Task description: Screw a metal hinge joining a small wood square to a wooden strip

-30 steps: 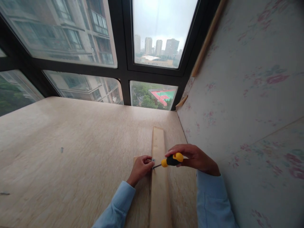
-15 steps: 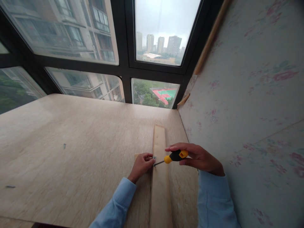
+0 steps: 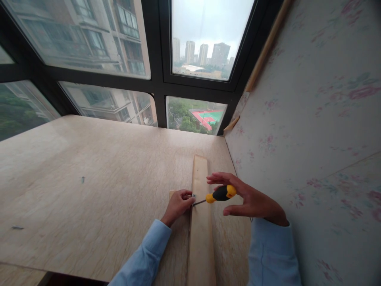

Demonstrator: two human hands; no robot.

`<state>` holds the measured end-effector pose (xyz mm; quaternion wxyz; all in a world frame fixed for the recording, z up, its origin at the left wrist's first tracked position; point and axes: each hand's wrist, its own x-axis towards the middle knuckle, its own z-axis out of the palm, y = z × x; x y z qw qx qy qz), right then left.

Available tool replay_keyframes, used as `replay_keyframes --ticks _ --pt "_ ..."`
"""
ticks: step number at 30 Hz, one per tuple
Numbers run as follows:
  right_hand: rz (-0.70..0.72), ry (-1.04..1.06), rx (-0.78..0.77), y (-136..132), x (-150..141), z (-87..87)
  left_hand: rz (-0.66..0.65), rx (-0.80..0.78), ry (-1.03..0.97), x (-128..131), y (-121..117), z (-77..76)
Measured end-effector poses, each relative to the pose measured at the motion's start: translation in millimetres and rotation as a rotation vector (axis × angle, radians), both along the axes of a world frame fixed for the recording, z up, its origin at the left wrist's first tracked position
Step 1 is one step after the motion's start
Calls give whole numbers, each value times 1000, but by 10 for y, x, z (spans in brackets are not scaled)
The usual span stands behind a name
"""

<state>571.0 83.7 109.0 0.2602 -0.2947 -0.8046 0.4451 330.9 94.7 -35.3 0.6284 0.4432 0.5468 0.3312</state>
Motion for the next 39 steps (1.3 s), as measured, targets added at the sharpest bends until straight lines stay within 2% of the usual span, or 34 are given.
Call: replay_keyframes --ticks 2,5,8,11,13,15,19,21,24,28,30,32,34,37,39 --pt "36 -23 -16 -4 82 49 1 3 8 1 -2 -2" --pt "15 -28 -23 19 105 77 4 4 10 3 -3 -9" --pt "-100 -2 -35 60 33 49 5 10 11 4 2 -28" --pt "-279 -4 49 100 -60 3 2 14 16 5 10 -47" --pt "-342 -36 96 114 -95 -20 -4 14 15 5 11 -52" --pt "-304 -33 63 112 -93 -30 -9 10 9 4 8 -51" --pt "-16 -46 -40 69 11 0 -5 17 6 3 0 -48" --pt "76 -78 -46 48 70 33 2 21 9 2 -1 -49" --pt "36 -82 -50 39 86 71 8 22 7 -1 -2 -50" --pt "-195 -83 12 52 -65 73 -4 28 10 -1 -8 -43" --pt "-261 -100 69 55 -163 65 -13 38 20 0 -13 -36" --pt "-232 -106 87 53 -226 60 -17 47 23 2 -17 -31" --pt "-120 -96 61 48 -228 63 -16 50 23 4 -17 -29" --pt "53 -65 -44 38 -145 72 -16 52 25 2 -13 -33" --pt "74 -17 -123 34 -90 76 -16 50 22 1 -9 -36"
